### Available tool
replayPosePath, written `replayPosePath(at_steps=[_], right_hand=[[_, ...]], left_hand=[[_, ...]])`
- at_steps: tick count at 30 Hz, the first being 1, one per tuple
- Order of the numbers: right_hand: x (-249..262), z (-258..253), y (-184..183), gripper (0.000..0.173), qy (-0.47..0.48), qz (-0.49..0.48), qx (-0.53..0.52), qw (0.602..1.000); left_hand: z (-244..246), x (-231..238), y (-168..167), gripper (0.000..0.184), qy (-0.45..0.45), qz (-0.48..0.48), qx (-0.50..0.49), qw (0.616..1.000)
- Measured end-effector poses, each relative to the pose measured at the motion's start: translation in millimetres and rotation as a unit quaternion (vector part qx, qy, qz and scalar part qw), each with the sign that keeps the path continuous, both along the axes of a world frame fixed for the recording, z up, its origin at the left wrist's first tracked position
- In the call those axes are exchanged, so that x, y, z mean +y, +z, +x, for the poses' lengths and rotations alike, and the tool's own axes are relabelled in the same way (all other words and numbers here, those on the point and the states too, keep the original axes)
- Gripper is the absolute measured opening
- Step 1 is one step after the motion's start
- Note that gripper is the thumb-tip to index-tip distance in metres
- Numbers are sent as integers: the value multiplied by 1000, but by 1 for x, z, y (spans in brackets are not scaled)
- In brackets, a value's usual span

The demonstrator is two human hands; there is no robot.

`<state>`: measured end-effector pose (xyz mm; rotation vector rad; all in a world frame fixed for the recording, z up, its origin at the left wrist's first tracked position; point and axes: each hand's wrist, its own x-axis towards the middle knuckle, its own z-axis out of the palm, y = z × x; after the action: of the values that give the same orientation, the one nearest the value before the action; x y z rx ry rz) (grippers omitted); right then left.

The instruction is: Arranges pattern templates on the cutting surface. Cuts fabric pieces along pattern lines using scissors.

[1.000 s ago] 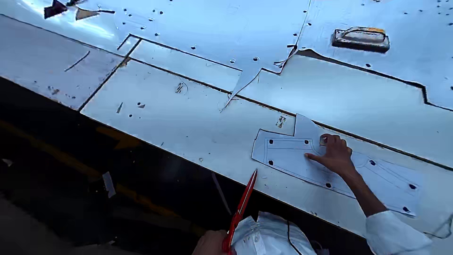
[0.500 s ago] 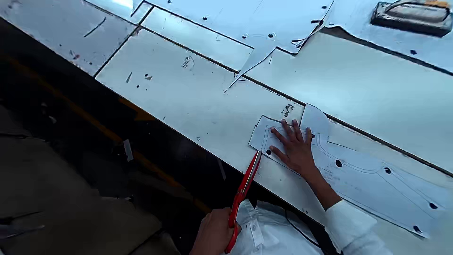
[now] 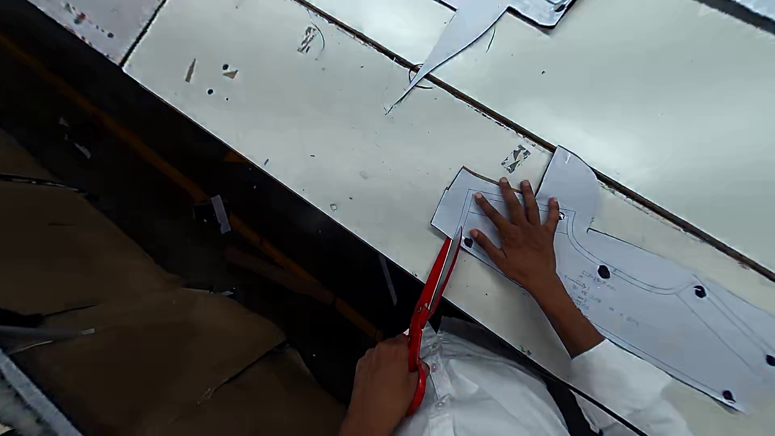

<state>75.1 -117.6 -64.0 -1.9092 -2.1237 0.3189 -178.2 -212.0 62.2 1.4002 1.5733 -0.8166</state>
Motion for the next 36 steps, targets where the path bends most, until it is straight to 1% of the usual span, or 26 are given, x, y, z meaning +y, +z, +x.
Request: replayPosePath(at_steps=[5, 9, 13, 17, 25, 29, 31, 33, 36], right_hand=[[0, 0, 3, 62, 2, -14, -8, 1000], [1, -1, 6, 62, 0, -24, -6, 1000], [1, 0, 4, 62, -2, -23, -16, 1000], [2, -1, 5, 62, -2, -26, -17, 1000], [2, -1, 6, 63, 0, -34, -13, 999], [1, -2, 6, 62, -2, -31, -12, 999], [1, -1, 7, 62, 0, -34, -10, 999], [2, -1, 7, 63, 3, -33, -9, 999], [2, -1, 6, 63, 2, -31, -13, 999]], left_hand=[[9, -4, -2, 39, 3, 11, 5, 1000], [14, -3, -1, 39, 9, -5, 16, 1000], [12, -7, 2, 40, -1, 18, 20, 1000], [8, -11, 4, 36, -4, 49, 13, 999], [3, -15, 10, 34, -7, 38, 22, 999], [-8, -22, 11, 32, -6, 73, 2, 997], [-10, -22, 11, 30, -14, 72, -7, 997], [-12, -18, 12, 30, -4, 47, -23, 999], [-18, -20, 8, 28, 20, 59, -62, 996]])
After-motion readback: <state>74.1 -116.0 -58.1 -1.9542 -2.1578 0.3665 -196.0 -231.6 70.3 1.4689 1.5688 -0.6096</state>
